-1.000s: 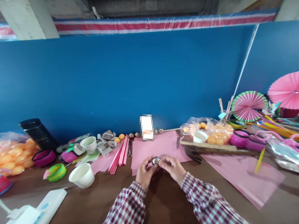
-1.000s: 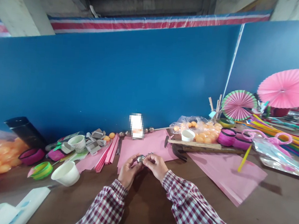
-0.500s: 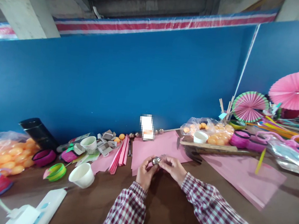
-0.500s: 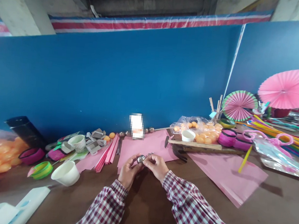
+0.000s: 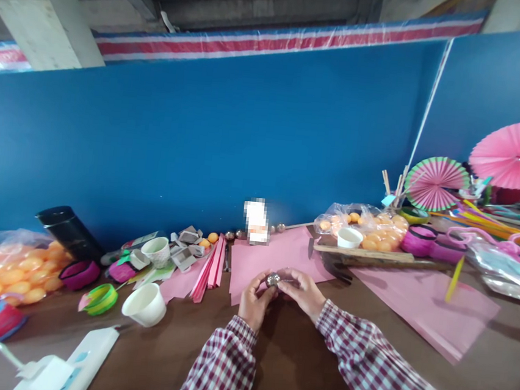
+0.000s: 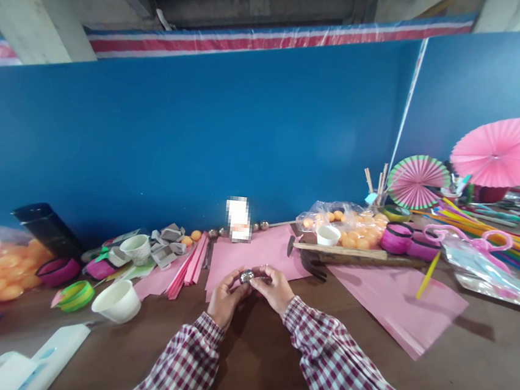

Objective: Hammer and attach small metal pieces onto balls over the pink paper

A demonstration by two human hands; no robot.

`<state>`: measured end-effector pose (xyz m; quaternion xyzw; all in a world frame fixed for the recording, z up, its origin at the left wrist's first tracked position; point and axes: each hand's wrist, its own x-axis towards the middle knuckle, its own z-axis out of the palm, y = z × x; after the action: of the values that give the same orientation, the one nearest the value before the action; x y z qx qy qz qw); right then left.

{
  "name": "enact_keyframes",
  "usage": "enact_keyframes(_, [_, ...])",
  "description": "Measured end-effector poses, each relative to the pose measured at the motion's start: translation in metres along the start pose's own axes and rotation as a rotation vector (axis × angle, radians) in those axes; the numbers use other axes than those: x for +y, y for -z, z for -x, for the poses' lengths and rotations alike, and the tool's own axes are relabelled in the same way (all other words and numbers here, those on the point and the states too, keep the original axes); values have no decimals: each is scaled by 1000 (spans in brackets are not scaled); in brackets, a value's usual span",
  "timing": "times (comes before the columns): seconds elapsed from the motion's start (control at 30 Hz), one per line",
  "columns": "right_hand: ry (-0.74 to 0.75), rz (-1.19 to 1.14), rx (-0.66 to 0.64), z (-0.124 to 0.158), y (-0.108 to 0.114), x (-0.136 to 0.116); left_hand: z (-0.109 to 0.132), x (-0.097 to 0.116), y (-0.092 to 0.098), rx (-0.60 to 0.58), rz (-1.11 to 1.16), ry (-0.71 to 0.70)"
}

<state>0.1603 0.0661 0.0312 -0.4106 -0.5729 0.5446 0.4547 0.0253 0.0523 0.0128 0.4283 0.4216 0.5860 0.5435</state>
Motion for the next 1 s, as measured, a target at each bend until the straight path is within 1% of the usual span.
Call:
enact_keyframes(0.23, [-14, -44, -6, 0, 1, 3, 1, 1, 0, -13, -20, 1])
enact_keyframes(0.43, [-17, -31, 7, 0, 0, 4, 2, 2, 0, -37, -27, -1])
enact_keyframes(0.6, [51, 9, 30, -1, 0, 6, 3, 5, -2, -52, 3, 12])
enact_keyframes(0.73, [61, 11, 22, -2, 0, 7, 4, 6, -3, -28, 49, 28])
enact_keyframes(0.83, [128, 57, 18, -1, -2, 6, 4, 8, -4, -11, 148, 70])
enact_keyframes(0.9, [208, 152, 36, 1, -4, 6, 4, 10, -4, 6, 208, 111])
enact_keyframes(1.0, [308, 320, 68, 4, -6, 6, 4, 12, -4, 37, 224, 155])
